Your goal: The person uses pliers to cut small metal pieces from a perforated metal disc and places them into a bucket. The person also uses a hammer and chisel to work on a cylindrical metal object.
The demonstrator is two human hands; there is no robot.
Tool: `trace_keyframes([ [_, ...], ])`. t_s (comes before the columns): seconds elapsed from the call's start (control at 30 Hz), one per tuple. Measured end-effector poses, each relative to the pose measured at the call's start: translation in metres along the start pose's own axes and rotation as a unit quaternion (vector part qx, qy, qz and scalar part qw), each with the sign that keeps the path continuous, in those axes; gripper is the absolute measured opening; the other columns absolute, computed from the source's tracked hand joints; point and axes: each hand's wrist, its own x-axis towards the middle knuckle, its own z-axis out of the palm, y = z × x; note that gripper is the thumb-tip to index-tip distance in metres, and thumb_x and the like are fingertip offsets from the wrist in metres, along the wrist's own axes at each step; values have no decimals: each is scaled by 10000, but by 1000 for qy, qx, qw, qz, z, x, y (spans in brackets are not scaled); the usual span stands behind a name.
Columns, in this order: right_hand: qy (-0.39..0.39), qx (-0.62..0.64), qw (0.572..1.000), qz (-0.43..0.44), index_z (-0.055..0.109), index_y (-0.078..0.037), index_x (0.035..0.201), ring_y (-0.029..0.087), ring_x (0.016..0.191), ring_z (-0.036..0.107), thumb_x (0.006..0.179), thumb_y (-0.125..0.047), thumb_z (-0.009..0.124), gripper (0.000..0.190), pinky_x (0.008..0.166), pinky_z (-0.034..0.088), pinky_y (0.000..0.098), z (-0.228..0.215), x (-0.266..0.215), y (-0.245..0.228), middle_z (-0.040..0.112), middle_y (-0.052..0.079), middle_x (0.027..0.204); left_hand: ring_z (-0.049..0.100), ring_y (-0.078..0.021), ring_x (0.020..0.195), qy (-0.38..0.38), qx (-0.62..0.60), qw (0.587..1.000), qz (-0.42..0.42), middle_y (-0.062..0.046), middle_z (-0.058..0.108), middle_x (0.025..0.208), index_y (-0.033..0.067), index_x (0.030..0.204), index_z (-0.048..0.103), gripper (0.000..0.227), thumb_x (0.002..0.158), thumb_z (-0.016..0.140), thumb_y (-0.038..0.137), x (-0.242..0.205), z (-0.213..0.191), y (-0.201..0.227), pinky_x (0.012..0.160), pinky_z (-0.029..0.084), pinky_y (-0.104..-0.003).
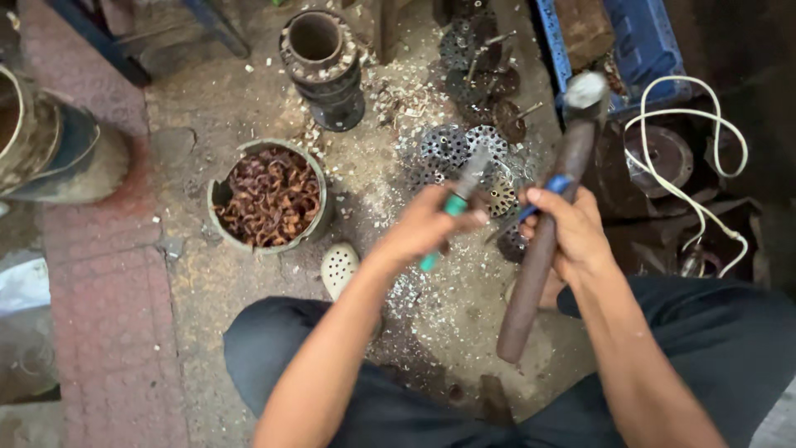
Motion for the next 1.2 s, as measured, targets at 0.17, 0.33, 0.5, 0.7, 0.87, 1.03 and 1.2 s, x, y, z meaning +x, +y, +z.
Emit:
trace_keyframes([
  [0.17, -32, 5, 999, -14, 624, 54, 1102, 151, 587, 572, 908, -128, 770, 304, 520, 508, 297, 23, 4, 0, 590, 64, 739, 699, -173, 808, 59, 119, 985, 108, -82, 737, 942, -7, 1272, 606, 602, 784, 836, 259, 2, 22, -13, 700, 552, -322],
  [0.33, -61, -34, 996, -63, 600, -10, 1075, 150, 593, 575, 971, -320, 727, 350, 525, 509, 303, 15, 15, 13, 588, 49, 737, 655, -152, 720, -22, -8, 998, 49, -105, 707, 902, -79, 1303, 520, 740, 714, 852, 220, 19, 11, -20, 599, 535, -308],
  [0.5, 12, -111, 982, -152, 575, -59, 1014, 134, 627, 580, 1118, -546, 421, 521, 559, 489, 279, 14, 37, 28, 594, 22, 765, 645, -147, 692, 31, -105, 993, 39, -124, 719, 873, -119, 1227, 645, 612, 772, 800, 259, 31, 27, -30, 594, 514, -282],
  [0.7, 23, -109, 952, -284, 596, -20, 1264, 136, 901, 611, 1185, -450, 400, 479, 823, 527, 272, 35, 57, 24, 636, 34, 1042, 715, -188, 817, 0, -178, 981, 74, -147, 740, 996, -113, 1227, 635, 710, 734, 862, 343, 32, 27, -18, 731, 596, -320],
  [0.87, -74, -62, 968, -233, 530, -27, 1381, 194, 1038, 655, 1175, -420, 410, 460, 963, 558, 334, 56, 50, 6, 647, 113, 1173, 750, -230, 933, 57, -40, 987, 143, -180, 757, 1065, -96, 1227, 643, 786, 673, 896, 401, 24, 12, 1, 852, 603, -351],
  [1.03, -129, -8, 986, -107, 546, -45, 1367, 202, 1110, 673, 1107, -474, 400, 522, 984, 566, 343, 53, 68, 12, 664, 96, 1248, 711, -236, 1055, 75, -83, 966, 235, -186, 722, 1179, -96, 1299, 604, 706, 777, 854, 307, 26, 9, 8, 972, 561, -372],
  [1.2, -54, 34, 998, -20, 571, -37, 1372, 210, 1109, 643, 1094, -505, 469, 554, 984, 536, 334, 7, 128, 83, 646, 97, 1219, 651, -297, 870, 137, -258, 952, 90, -235, 692, 1018, -129, 1253, 634, 531, 856, 772, 195, 42, 9, -1, 778, 549, -456],
])
